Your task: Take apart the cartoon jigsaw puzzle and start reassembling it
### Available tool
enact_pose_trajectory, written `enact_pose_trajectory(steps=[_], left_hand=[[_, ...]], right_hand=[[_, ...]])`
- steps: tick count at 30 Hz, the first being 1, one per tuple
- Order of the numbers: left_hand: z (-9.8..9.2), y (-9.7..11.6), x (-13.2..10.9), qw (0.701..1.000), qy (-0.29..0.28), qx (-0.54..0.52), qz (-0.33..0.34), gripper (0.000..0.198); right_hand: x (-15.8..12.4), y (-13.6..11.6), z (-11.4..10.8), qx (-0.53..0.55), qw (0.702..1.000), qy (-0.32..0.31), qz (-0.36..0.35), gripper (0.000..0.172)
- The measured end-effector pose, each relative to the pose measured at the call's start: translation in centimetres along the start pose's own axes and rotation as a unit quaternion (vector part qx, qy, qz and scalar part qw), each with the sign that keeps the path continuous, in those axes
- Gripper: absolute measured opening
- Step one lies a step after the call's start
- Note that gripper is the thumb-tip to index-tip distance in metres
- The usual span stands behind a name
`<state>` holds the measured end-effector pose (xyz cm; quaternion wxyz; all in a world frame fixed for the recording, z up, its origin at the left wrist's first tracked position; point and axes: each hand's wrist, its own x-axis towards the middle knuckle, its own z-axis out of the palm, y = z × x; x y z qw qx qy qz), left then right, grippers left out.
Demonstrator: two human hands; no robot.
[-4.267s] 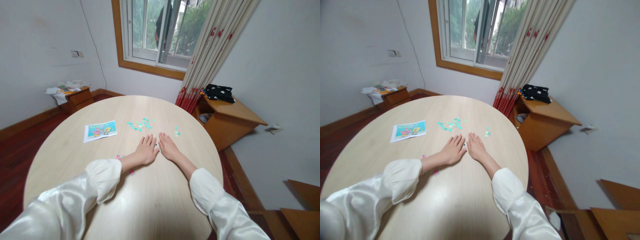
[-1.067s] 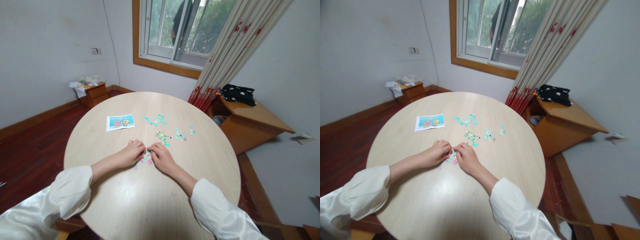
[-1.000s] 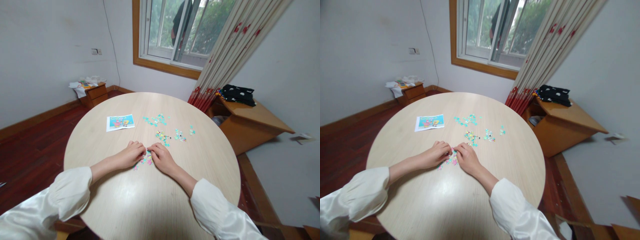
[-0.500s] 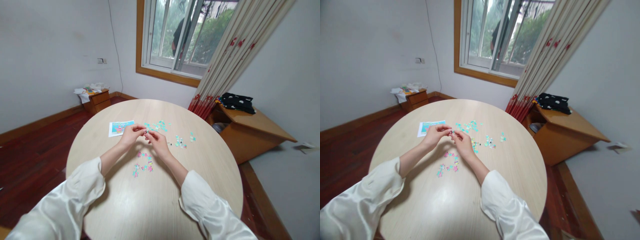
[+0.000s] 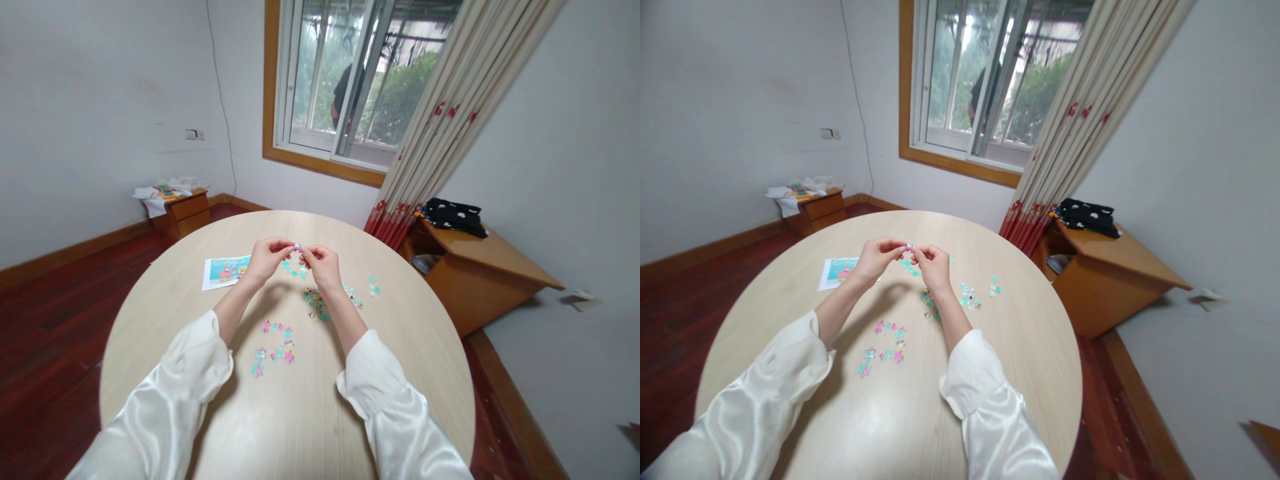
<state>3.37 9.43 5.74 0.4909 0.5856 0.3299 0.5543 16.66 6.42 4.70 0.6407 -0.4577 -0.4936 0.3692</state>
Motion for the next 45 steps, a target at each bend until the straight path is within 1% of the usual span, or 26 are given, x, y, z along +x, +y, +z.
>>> enact_pose_trajectory(steps=[4,7,9,10,12,13,14,16,18,19,21,24,27,29,31,32,34,35,36,37,38,40,42,45], left_hand=[[0.2,-1.3,-0.1,1.0,-0.002,-0.018,-0.008,0.042],[0.2,-1.7,-0.2,1.0,0.009,-0.01,0.003,0.041],[0.1,-1.7,-0.2,1.0,0.022,-0.006,0.011,0.041],[0.1,-1.6,-0.2,0.999,0.03,-0.006,0.012,0.041],[0.0,-1.6,-0.1,0.999,0.05,-0.007,0.012,0.04],[0.0,-1.5,0.0,0.998,0.06,-0.009,0.011,0.039],[0.0,-1.5,0.0,0.998,0.068,-0.012,0.01,0.038],[-0.1,-1.5,0.1,0.997,0.08,-0.018,0.009,0.036],[-0.2,-1.5,0.1,0.996,0.086,-0.025,0.008,0.034],[-0.2,-1.5,0.1,0.996,0.089,-0.03,0.009,0.034],[-0.2,-1.4,0.0,0.995,0.094,-0.036,0.007,0.034],[-0.2,-1.2,0.0,0.995,0.099,-0.028,0.003,0.032],[-0.5,-0.7,0.1,0.994,0.106,-0.014,0.003,0.03],[-1.1,-0.3,0.0,0.993,0.119,-0.009,0.006,0.028],[-2.2,0.0,-0.5,0.992,0.128,0.0,0.006,0.028],[-2.8,0.1,-0.8,0.992,0.125,0.009,0.002,0.028],[-4.0,0.1,-1.8,0.993,0.109,0.03,-0.016,0.031],[-4.6,0.0,-2.4,0.994,0.1,0.039,-0.028,0.032],[-5.0,-0.1,-3.0,0.994,0.094,0.047,-0.039,0.034],[-5.3,-0.3,-3.6,0.993,0.09,0.052,-0.048,0.034],[-5.5,-0.4,-4.1,0.993,0.088,0.056,-0.055,0.035],[-5.6,-0.7,-5.0,0.993,0.083,0.058,-0.063,0.034],[-5.4,-0.9,-5.6,0.993,0.075,0.057,-0.067,0.033],[-5.1,-1.1,-6.0,0.994,0.068,0.055,-0.064,0.034]], right_hand=[[0.3,1.2,-0.3,-0.001,0.999,0.007,0.035,0.037],[0.5,1.7,-0.3,-0.008,0.999,-0.006,0.037,0.037],[0.4,1.7,-0.4,-0.026,1.0,-0.006,0.015,0.035],[0.3,1.6,-0.4,-0.044,0.999,0.007,-0.009,0.034],[0.0,1.2,-0.5,-0.112,0.989,0.044,-0.087,0.034],[-0.3,1.1,-0.6,-0.161,0.976,0.056,-0.134,0.034],[-0.6,0.9,-0.7,-0.219,0.958,0.053,-0.18,0.036],[-1.2,0.9,-0.7,-0.338,0.909,0.006,-0.245,0.041],[-1.7,1.1,-0.7,-0.428,0.863,-0.047,-0.266,0.047],[-1.8,1.2,-0.6,-0.456,0.846,-0.061,-0.269,0.049],[-1.9,1.4,-0.4,-0.485,0.828,-0.066,-0.273,0.052],[-1.7,1.2,-0.2,-0.502,0.818,-0.072,-0.273,0.052],[-2.4,0.7,-0.4,-0.492,0.825,-0.066,-0.269,0.048],[-4.0,0.6,-0.9,-0.472,0.838,-0.072,-0.266,0.045],[-6.9,0.9,-1.5,-0.463,0.839,-0.136,-0.249,0.044],[-8.6,1.2,-1.7,-0.471,0.83,-0.189,-0.23,0.048],[-11.9,1.8,-1.9,-0.499,0.797,-0.284,-0.185,0.068],[-13.2,2.1,-1.7,-0.507,0.784,-0.32,-0.162,0.078],[-14.3,2.3,-1.3,-0.512,0.774,-0.343,-0.146,0.083],[-14.9,2.6,-0.8,-0.515,0.767,-0.358,-0.134,0.084],[-15.2,2.7,-0.2,-0.519,0.763,-0.365,-0.122,0.082],[-14.8,3.1,1.2,-0.525,0.761,-0.367,-0.1,0.076],[-13.5,3.6,2.6,-0.53,0.761,-0.364,-0.085,0.068],[-10.9,4.5,4.1,-0.54,0.764,-0.342,-0.087,0.061]])
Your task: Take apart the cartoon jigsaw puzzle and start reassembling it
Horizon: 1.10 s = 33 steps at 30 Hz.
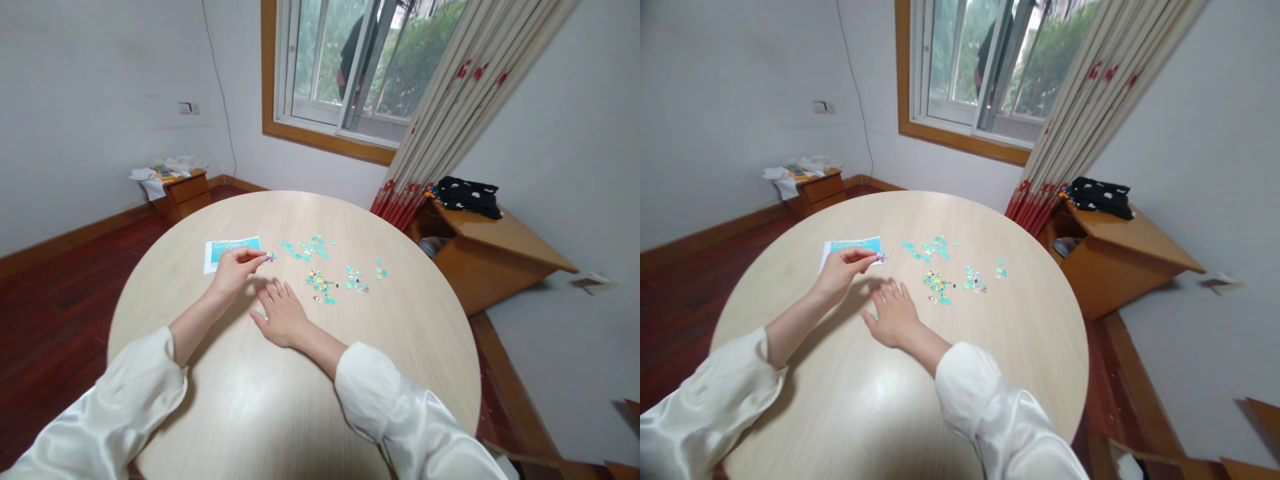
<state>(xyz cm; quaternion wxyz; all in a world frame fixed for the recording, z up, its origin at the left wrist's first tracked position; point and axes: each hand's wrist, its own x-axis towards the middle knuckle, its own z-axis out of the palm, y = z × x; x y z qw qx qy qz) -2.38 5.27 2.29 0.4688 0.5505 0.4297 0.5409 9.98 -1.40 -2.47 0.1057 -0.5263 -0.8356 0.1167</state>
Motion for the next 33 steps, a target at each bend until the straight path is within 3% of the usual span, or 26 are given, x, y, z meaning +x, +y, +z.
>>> enact_pose_trajectory(steps=[5,8,11,14,17,23,27,33], left_hand=[[-0.1,0.1,-0.7,1.0,0.007,0.008,-0.005,0.038],[-0.5,0.1,-2.4,0.999,-0.012,0.03,-0.013,0.036],[-0.6,-0.5,-5.4,0.995,-0.064,0.057,-0.052,0.03],[-0.1,-1.4,-8.5,0.978,-0.156,0.097,-0.096,0.024],[1.0,-2.1,-10.2,0.965,-0.21,0.142,-0.073,0.02],[2.7,-2.9,-10.1,0.921,-0.222,0.319,0.037,0.011],[2.6,-3.0,-10.0,0.874,-0.207,0.425,0.109,0.015],[2.0,-2.1,-11.4,0.822,-0.215,0.482,0.215,0.02]], right_hand=[[2.5,1.1,0.0,0.03,0.999,0.042,-0.006,0.056],[1.9,1.9,0.0,0.106,0.985,0.137,-0.02,0.046],[0.1,3.6,-0.3,0.183,0.954,0.237,-0.017,0.038],[-2.5,5.8,-0.7,0.229,0.931,0.286,0.0,0.032],[-5.3,7.3,-1.1,0.248,0.931,0.268,0.005,0.026],[-9.3,7.0,-1.4,0.183,0.962,0.198,-0.052,0.025],[-10.0,6.4,-1.5,0.136,0.971,0.179,-0.084,0.027],[-9.9,6.4,-1.3,0.107,0.97,0.189,-0.105,0.028]])
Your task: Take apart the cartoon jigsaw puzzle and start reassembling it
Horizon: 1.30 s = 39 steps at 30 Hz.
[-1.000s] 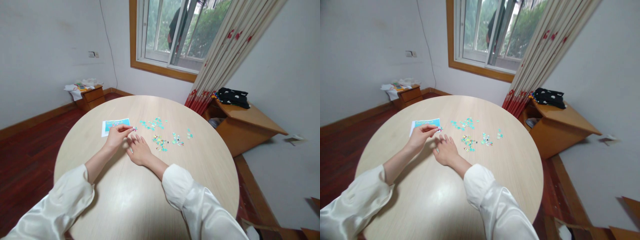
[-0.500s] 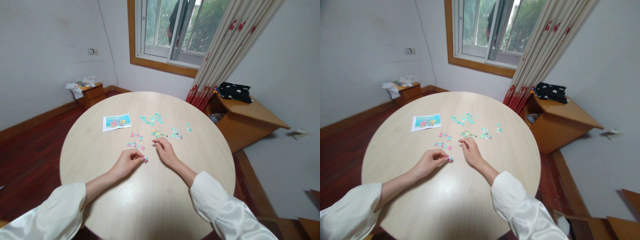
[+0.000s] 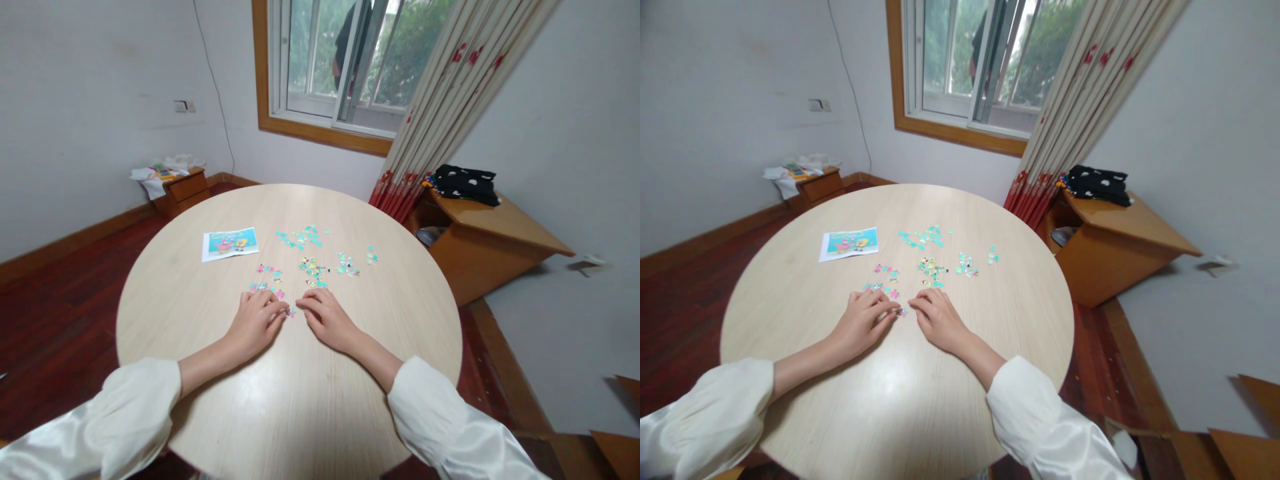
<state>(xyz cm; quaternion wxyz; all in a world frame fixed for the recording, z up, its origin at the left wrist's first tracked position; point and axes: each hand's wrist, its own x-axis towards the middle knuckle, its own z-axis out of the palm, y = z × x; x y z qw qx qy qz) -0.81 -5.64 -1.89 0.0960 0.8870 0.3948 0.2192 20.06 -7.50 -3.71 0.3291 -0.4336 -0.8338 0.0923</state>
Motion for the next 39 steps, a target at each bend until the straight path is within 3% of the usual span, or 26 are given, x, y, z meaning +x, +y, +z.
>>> enact_pose_trajectory(steps=[5,10,24,28,34,39], left_hand=[[0.1,0.9,-1.4,0.993,-0.036,0.081,0.078,0.031],[0.2,1.2,-1.5,0.987,-0.062,0.108,0.104,0.034],[0.0,0.7,-1.7,0.988,-0.027,0.094,0.118,0.034],[-1.3,-1.5,-0.3,0.995,0.023,0.074,0.064,0.027],[-3.0,-8.3,4.8,0.993,0.043,0.007,-0.114,0.022],[-1.9,-10.7,7.2,0.992,0.004,-0.014,-0.126,0.03]], right_hand=[[-0.1,-0.1,0.1,-0.034,0.999,-0.025,-0.004,0.029],[-0.2,-0.4,-0.1,-0.049,0.998,-0.035,-0.011,0.03],[-0.3,-0.4,-0.1,-0.049,0.998,-0.036,-0.008,0.028],[0.1,-0.1,-0.1,-0.032,0.999,-0.026,-0.011,0.027],[3.7,2.2,1.3,-0.033,0.999,0.024,-0.02,0.023],[6.8,3.5,2.7,-0.048,0.997,0.052,0.008,0.023]])
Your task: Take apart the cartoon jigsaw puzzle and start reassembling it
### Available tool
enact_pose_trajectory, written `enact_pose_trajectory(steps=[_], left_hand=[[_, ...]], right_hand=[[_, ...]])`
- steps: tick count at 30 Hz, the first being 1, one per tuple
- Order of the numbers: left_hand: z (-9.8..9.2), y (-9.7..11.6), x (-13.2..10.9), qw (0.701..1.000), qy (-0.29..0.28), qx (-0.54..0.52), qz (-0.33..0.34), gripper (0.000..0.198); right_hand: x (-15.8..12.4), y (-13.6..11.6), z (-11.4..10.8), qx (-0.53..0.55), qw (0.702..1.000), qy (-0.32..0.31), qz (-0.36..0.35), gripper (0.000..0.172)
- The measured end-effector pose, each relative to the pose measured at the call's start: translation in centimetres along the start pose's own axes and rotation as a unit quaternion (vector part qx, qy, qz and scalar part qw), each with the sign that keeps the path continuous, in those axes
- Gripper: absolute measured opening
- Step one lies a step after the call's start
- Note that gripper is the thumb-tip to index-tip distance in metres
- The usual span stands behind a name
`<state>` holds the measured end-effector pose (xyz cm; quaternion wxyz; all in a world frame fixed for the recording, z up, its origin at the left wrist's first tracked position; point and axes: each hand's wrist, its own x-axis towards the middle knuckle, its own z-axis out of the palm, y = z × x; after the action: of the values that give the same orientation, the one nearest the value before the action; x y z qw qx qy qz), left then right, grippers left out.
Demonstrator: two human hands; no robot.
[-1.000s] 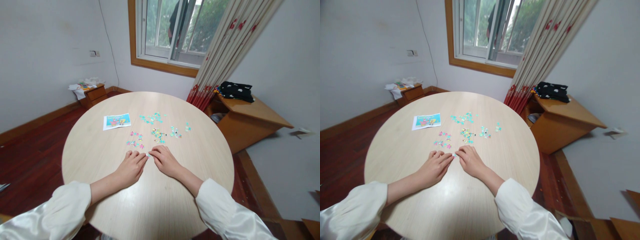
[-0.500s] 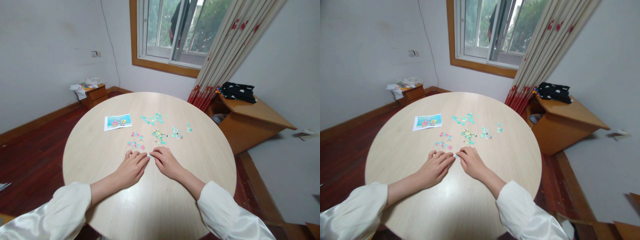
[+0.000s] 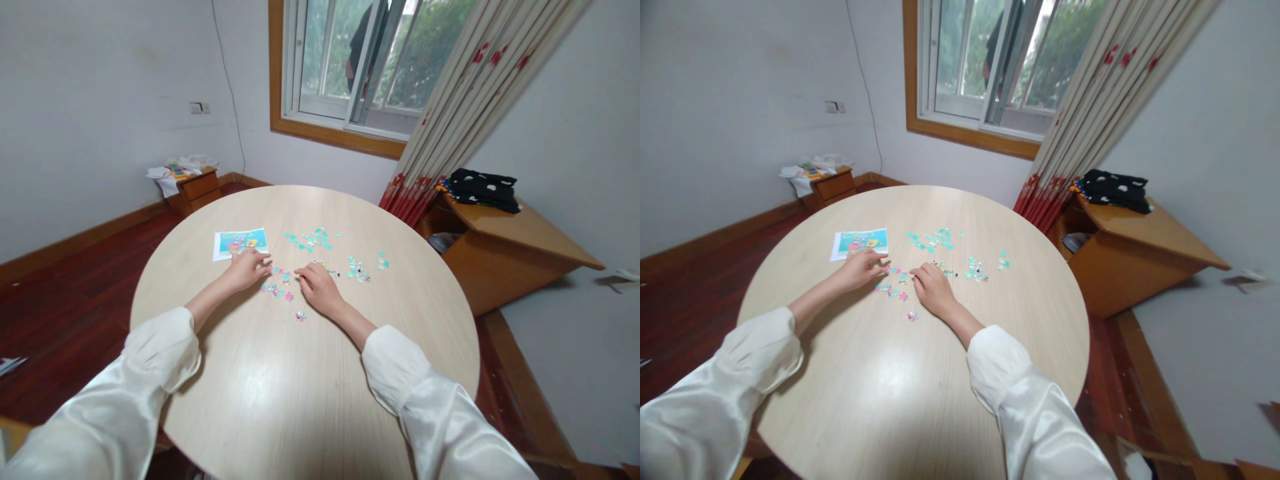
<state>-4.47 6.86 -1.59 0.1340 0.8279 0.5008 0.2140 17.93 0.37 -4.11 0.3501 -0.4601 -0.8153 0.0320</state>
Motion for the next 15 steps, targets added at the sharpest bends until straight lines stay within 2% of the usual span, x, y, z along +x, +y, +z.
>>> enact_pose_trajectory(steps=[6,11,15], left_hand=[[1.13,-0.06,-0.13,0.999,-0.029,-0.013,0.003,0.026],[1.05,0.08,-0.29,0.998,-0.016,-0.052,0.007,0.021],[0.96,0.33,-0.55,0.991,0.003,-0.136,-0.001,0.019]], right_hand=[[0.03,-0.28,-0.19,0.01,1.0,0.013,0.004,0.023],[-0.14,-0.31,-0.27,0.032,0.999,0.014,0.018,0.023],[-0.13,-0.04,-0.12,0.06,0.997,0.03,0.035,0.023]])
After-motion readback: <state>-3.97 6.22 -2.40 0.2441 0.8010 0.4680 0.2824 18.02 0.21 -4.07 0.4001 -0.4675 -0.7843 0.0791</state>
